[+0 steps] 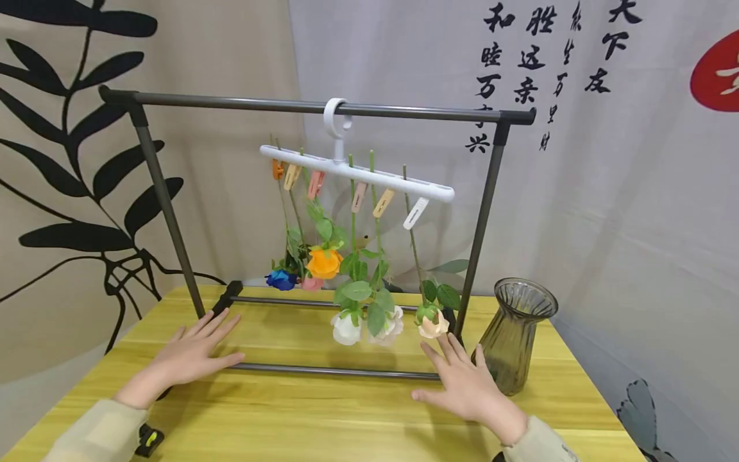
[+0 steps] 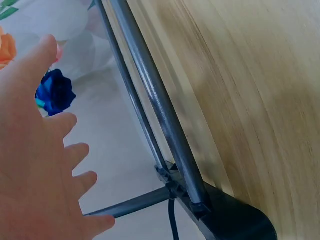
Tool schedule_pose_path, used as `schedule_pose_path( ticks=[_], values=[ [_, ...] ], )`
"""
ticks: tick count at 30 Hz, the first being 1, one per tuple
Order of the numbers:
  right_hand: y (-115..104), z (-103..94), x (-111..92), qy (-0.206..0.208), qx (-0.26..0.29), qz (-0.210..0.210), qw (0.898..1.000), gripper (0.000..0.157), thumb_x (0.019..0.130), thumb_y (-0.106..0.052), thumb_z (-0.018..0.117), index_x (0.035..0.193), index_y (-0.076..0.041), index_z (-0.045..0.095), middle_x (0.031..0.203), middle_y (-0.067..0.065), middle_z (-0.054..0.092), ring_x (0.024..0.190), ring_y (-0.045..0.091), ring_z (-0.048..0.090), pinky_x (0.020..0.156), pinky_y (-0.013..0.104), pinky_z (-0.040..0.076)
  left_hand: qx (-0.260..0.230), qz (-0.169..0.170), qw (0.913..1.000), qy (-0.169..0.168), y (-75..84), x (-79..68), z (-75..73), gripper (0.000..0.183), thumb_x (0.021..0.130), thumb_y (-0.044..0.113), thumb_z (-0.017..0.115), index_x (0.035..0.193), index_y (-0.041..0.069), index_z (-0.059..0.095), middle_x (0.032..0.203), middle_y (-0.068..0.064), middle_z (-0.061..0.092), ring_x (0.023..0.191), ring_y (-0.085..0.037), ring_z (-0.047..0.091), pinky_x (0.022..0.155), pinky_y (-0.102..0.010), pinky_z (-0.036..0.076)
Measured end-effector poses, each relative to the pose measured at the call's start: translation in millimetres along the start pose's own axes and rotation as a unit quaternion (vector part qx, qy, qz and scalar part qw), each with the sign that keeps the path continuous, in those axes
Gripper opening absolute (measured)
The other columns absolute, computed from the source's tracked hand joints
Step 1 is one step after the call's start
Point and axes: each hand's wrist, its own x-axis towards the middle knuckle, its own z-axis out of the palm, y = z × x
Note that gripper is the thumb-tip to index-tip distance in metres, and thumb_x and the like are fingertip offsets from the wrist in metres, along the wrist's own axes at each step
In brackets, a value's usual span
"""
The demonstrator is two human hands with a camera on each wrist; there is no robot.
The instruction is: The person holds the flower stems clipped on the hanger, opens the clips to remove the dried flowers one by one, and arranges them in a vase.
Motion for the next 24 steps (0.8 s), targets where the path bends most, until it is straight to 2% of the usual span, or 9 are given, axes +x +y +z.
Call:
schedule_pose_path(
  ticks=[7,13,17,24],
  values=[
    [-14.3,-5.2,-7.0,-0.021,0.011,-0.011,1.000,0.087,0.085,-0.075,0.046,0.152,-0.021,0.035,0.157,0.015,0.023,0.144,0.038,0.017,0.102,0.075,0.011,0.003,0.006,1.0000,0.002,0.1,1.9,-0.9,0.092,0.086,0.076,0.044,0.154,0.016,0.029,0.158,-0.016,0.020,0.141,-0.047,0.016,0.100,-0.076,0.009],
    [-38.8,-14.5,-15.4,-0.025,0.011,-0.053,0.998,0.088,0.084,-0.079,0.040,0.152,-0.024,0.033,0.159,0.010,0.021,0.143,0.035,0.020,0.102,0.072,0.020,0.001,0.011,0.9998,0.014,0.0,2.8,-4.0,0.088,0.087,0.073,0.045,0.154,0.017,0.029,0.158,-0.016,0.020,0.141,-0.046,0.017,0.100,-0.076,0.011],
    [-58.8,-24.4,-21.3,-0.031,0.000,-0.109,0.994,0.087,0.084,-0.078,0.040,0.154,-0.027,0.029,0.159,0.010,0.021,0.143,0.035,0.022,0.100,0.069,0.028,-0.007,0.013,0.9997,0.020,0.0,4.9,-6.0,0.087,0.088,0.072,0.046,0.154,0.016,0.029,0.158,-0.016,0.020,0.141,-0.044,0.018,0.101,-0.075,0.013],
    [-98.4,-46.0,-17.6,-0.038,0.016,-0.231,0.972,0.078,0.091,-0.069,0.042,0.155,-0.031,0.019,0.161,0.000,0.015,0.146,0.027,0.015,0.100,0.064,0.033,-0.020,0.038,0.9955,0.085,3.7,21.5,-12.7,0.085,0.090,0.068,0.047,0.151,0.011,0.034,0.155,-0.018,0.028,0.137,-0.045,0.028,0.100,-0.071,0.027]
  ],
)
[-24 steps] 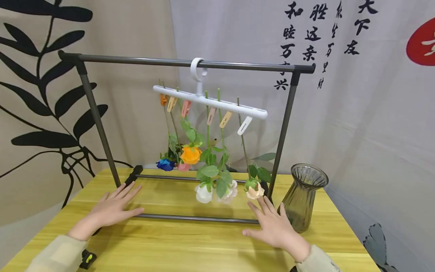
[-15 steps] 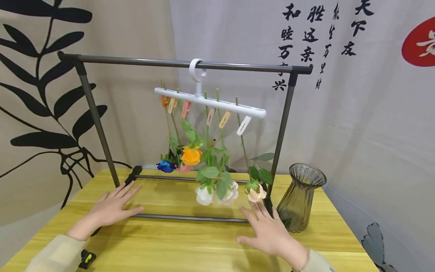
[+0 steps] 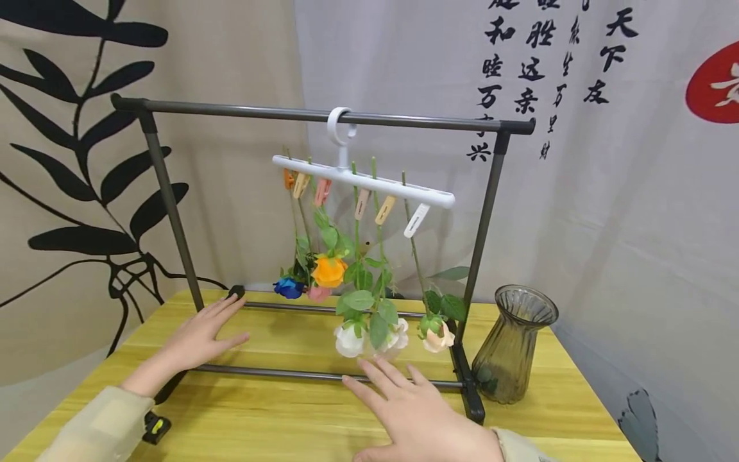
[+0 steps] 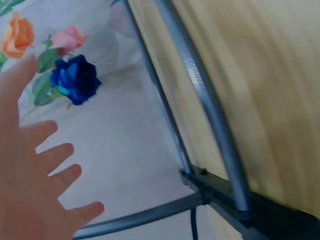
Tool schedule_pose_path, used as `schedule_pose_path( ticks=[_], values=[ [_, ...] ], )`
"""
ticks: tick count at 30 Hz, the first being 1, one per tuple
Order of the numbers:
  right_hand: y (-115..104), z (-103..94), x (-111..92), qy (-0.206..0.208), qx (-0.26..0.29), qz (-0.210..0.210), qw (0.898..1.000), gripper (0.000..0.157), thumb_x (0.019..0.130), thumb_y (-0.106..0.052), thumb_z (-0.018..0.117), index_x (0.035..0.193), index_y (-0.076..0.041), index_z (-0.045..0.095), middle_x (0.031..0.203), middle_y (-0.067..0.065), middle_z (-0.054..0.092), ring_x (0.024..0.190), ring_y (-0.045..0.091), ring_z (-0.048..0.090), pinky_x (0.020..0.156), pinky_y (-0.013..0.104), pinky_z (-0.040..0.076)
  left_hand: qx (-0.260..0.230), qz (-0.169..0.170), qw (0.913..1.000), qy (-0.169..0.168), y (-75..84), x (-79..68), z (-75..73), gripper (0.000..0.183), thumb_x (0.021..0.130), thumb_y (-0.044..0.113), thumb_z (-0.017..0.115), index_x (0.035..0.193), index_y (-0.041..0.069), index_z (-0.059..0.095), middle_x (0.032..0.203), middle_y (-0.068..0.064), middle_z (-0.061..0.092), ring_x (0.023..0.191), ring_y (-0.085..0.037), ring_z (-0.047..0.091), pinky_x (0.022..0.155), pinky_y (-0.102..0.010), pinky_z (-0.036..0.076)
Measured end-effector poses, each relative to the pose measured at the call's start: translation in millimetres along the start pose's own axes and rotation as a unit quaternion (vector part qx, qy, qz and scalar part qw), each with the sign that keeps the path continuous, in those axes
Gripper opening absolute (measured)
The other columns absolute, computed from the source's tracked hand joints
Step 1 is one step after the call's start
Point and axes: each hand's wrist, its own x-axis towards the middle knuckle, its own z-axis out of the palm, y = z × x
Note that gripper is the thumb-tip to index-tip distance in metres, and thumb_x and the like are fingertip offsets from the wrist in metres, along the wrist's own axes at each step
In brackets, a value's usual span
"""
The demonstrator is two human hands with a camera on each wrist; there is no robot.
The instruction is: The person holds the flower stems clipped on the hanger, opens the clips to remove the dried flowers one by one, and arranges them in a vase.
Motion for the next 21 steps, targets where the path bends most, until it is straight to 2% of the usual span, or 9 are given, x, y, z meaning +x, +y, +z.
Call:
schedule_pose_path(
  ticks=[6,11,16,21],
  values=[
    [-13.6,-9.7,28.4,0.008,-0.047,-0.079,0.996,0.082,0.091,-0.070,0.040,0.156,-0.031,0.012,0.161,0.002,0.011,0.146,0.024,0.016,0.100,0.060,0.036,-0.075,-0.013,0.9966,0.033,9.1,16.9,-13.1,0.078,0.093,0.064,0.046,0.149,0.010,0.037,0.153,-0.016,0.033,0.136,-0.042,0.032,0.103,-0.065,0.029],
    [-17.7,-16.0,40.3,0.021,-0.087,-0.106,0.990,0.089,0.087,-0.072,0.045,0.156,-0.031,0.007,0.162,0.002,0.009,0.145,0.023,0.017,0.103,0.056,0.036,-0.166,-0.010,0.9850,0.046,22.3,37.2,-20.0,0.071,0.097,0.056,0.048,0.148,0.008,0.038,0.150,-0.018,0.038,0.135,-0.040,0.035,0.104,-0.061,0.031],
    [-25.4,-27.0,44.3,0.015,-0.095,-0.131,0.987,0.088,0.089,-0.070,0.045,0.156,-0.030,0.005,0.162,0.001,0.007,0.145,0.021,0.016,0.101,0.055,0.038,-0.265,-0.019,0.9633,0.039,36.3,66.6,-34.2,0.066,0.100,0.050,0.047,0.151,0.011,0.033,0.151,-0.017,0.036,0.136,-0.038,0.035,0.105,-0.057,0.033],
    [-29.0,-38.0,55.4,0.014,-0.086,-0.121,0.989,0.091,0.086,-0.072,0.047,0.156,-0.031,0.005,0.162,-0.001,0.002,0.147,0.020,0.010,0.104,0.056,0.035,-0.373,-0.034,0.9261,0.041,44.0,98.3,-50.0,0.069,0.101,0.047,0.046,0.154,0.010,0.023,0.156,-0.014,0.027,0.141,-0.034,0.028,0.111,-0.053,0.026]
  ],
)
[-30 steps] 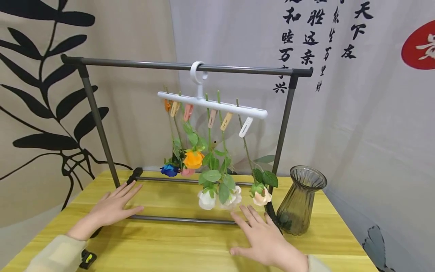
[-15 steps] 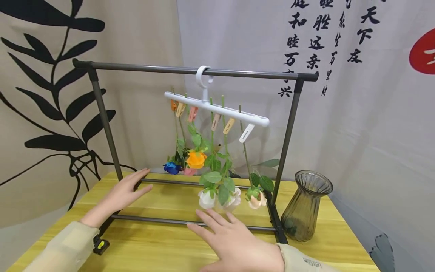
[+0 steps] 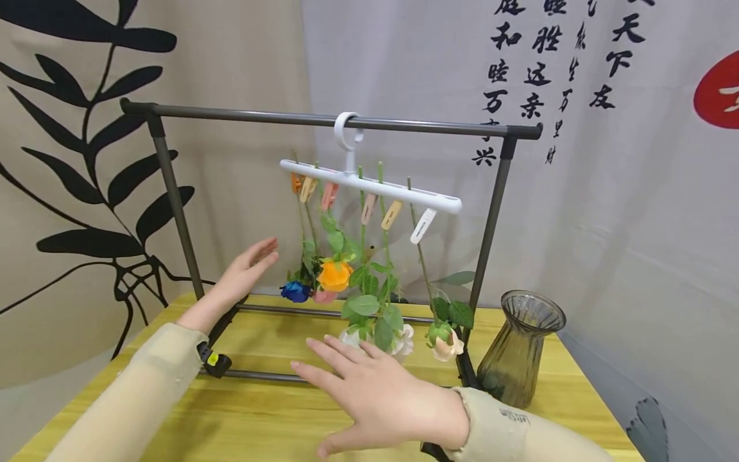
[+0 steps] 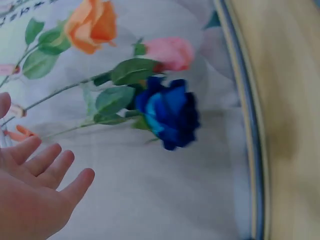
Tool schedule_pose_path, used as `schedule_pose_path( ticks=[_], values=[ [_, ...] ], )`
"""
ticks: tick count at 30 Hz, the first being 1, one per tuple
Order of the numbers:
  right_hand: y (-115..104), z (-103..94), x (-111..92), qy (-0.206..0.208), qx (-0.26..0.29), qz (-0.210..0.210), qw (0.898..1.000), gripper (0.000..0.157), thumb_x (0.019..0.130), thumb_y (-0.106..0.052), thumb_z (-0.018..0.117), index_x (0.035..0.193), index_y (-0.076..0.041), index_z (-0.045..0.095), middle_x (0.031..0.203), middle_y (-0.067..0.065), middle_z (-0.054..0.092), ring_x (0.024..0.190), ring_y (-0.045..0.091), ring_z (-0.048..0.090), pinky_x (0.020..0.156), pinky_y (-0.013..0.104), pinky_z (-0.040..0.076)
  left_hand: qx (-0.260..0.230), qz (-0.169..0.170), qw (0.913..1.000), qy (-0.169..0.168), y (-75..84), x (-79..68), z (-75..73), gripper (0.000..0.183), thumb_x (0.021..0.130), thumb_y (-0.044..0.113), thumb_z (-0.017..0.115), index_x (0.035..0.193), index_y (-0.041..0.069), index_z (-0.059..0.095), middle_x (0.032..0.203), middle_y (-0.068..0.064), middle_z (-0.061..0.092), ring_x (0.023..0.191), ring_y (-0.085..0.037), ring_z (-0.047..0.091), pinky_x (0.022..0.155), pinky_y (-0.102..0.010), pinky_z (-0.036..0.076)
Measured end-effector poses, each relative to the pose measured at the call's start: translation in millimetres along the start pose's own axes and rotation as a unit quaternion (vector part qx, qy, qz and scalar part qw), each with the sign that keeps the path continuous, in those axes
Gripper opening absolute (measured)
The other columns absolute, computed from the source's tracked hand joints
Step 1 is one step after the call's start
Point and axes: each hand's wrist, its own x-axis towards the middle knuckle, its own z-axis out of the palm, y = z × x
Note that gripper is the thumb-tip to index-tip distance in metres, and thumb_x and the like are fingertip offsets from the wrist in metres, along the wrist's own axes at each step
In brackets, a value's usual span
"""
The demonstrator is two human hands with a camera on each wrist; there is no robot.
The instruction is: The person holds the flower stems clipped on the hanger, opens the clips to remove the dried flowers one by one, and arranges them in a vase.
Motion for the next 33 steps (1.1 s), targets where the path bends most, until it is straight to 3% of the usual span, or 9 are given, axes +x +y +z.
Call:
schedule_pose_path(
  ticks=[5,13,21,26,33],
  values=[
    [10.9,-2.2,10.3,0.024,-0.023,0.036,0.999,0.092,0.084,-0.076,0.041,0.156,-0.031,0.005,0.162,-0.001,-0.002,0.147,0.019,0.004,0.108,0.056,0.029,-0.068,-0.014,0.9975,0.012,7.3,32.0,1.7,0.071,0.102,0.044,0.045,0.156,0.010,0.015,0.158,-0.014,0.021,0.143,-0.033,0.023,0.113,-0.052,0.022],
    [31.2,-8.0,19.7,0.025,-0.004,0.077,0.997,0.090,0.086,-0.075,0.043,0.156,-0.031,0.008,0.162,-0.003,-0.003,0.147,0.018,0.002,0.111,0.053,0.025,-0.134,-0.058,0.9890,0.021,9.9,73.2,4.5,0.067,0.104,0.041,0.039,0.156,0.008,0.012,0.157,-0.018,0.023,0.140,-0.034,0.028,0.110,-0.053,0.027],
    [47.3,-22.2,30.7,0.043,0.001,0.107,0.993,0.090,0.086,-0.072,0.049,0.155,-0.036,0.006,0.162,-0.003,0.001,0.147,0.016,0.003,0.111,0.051,0.026,-0.199,-0.077,0.9770,0.011,22.9,89.2,7.2,0.063,0.106,0.034,0.036,0.156,0.008,0.009,0.158,-0.018,0.016,0.142,-0.035,0.022,0.112,-0.053,0.024],
    [55.2,-31.7,40.4,0.060,-0.005,0.109,0.992,0.089,0.087,-0.065,0.058,0.156,-0.028,0.015,0.162,0.002,0.007,0.147,0.021,0.010,0.110,0.051,0.028,-0.234,-0.087,0.9681,0.015,38.3,89.9,5.5,0.061,0.106,0.030,0.036,0.156,0.007,0.008,0.159,-0.018,0.013,0.143,-0.035,0.020,0.113,-0.053,0.021],
    [70.2,-41.7,48.1,0.088,0.006,0.143,0.986,0.083,0.088,-0.060,0.060,0.155,-0.025,0.023,0.159,0.005,0.022,0.143,0.023,0.025,0.104,0.050,0.037,-0.261,-0.087,0.9613,0.016,24.0,102.2,13.1,0.062,0.106,0.034,0.035,0.156,0.010,0.006,0.157,-0.017,0.022,0.142,-0.034,0.023,0.113,-0.050,0.022]
  ],
)
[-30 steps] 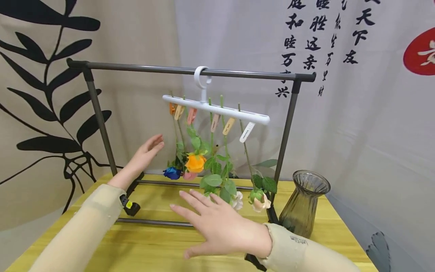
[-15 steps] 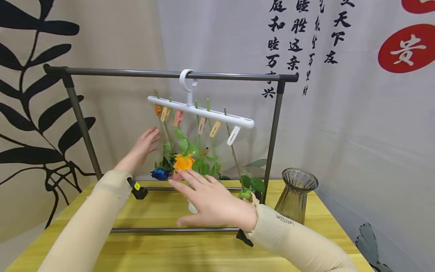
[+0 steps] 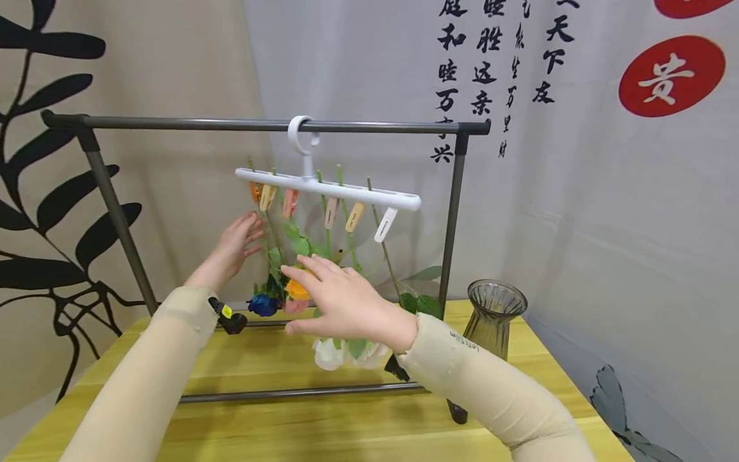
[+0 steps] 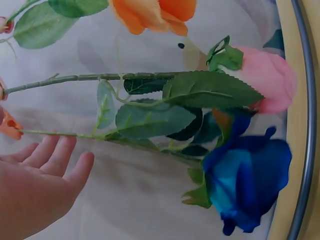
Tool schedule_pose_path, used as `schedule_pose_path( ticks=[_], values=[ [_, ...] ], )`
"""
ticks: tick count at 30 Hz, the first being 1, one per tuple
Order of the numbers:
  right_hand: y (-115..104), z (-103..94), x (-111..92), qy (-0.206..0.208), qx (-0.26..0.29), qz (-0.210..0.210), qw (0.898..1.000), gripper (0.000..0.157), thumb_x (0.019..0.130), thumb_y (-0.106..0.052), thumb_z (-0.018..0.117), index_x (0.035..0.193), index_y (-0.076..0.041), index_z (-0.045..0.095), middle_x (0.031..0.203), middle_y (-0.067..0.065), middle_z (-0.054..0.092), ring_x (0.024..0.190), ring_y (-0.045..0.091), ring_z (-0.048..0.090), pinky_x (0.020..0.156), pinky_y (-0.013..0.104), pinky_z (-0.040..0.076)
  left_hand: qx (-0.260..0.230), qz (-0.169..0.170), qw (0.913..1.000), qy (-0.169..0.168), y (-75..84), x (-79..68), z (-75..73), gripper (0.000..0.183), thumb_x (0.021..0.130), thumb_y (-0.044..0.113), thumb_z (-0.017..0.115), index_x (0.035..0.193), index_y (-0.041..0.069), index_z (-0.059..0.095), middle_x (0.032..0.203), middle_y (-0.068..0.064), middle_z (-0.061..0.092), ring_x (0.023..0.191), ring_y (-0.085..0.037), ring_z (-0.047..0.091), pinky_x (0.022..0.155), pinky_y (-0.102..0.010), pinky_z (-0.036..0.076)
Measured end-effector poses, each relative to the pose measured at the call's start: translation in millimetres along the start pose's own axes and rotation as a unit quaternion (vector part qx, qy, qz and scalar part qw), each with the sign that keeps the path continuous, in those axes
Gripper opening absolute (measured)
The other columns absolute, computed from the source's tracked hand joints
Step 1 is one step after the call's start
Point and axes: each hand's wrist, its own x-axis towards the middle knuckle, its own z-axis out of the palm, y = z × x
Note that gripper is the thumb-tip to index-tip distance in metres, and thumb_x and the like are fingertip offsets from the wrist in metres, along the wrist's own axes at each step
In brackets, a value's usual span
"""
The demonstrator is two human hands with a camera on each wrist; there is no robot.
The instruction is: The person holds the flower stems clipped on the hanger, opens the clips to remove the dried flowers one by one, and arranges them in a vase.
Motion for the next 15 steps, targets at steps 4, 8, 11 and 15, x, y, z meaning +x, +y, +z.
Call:
schedule_pose_path(
  ticks=[4,8,11,15],
  values=[
    [2.8,-0.8,9.5,0.005,0.021,0.019,1.000,0.079,0.089,-0.058,0.060,0.153,-0.023,0.029,0.157,0.008,0.027,0.140,0.025,0.030,0.104,0.051,0.037,0.008,0.006,0.9999,0.006,-6.0,-3.2,-4.8,0.063,0.105,0.035,0.038,0.156,0.009,0.011,0.154,-0.018,0.031,0.139,-0.034,0.030,0.112,-0.049,0.026],
    [4.6,-0.1,17.5,0.010,0.034,0.031,0.999,0.076,0.090,-0.055,0.061,0.152,-0.022,0.032,0.154,0.008,0.032,0.139,0.026,0.033,0.104,0.052,0.036,0.013,0.011,0.9997,0.017,-8.7,-10.9,-9.8,0.058,0.105,0.028,0.041,0.153,0.004,0.020,0.149,-0.019,0.038,0.134,-0.035,0.038,0.109,-0.046,0.031],
    [5.5,1.9,24.8,0.018,0.046,0.034,0.998,0.076,0.090,-0.053,0.063,0.151,-0.020,0.034,0.152,0.007,0.036,0.137,0.025,0.036,0.105,0.049,0.036,0.016,0.013,0.9992,0.033,-11.4,-17.4,-15.9,0.052,0.105,0.024,0.043,0.150,0.003,0.030,0.145,-0.018,0.044,0.125,-0.028,0.050,0.103,-0.038,0.040],
    [5.5,5.5,36.0,0.035,0.087,0.043,0.995,0.071,0.090,-0.048,0.065,0.149,-0.019,0.039,0.149,0.004,0.040,0.134,0.022,0.039,0.106,0.043,0.037,0.011,0.022,0.9981,0.056,-16.0,-26.0,-25.1,0.044,0.102,0.021,0.051,0.142,0.002,0.045,0.135,-0.016,0.055,0.101,-0.013,0.064,0.086,-0.025,0.050]
  ],
)
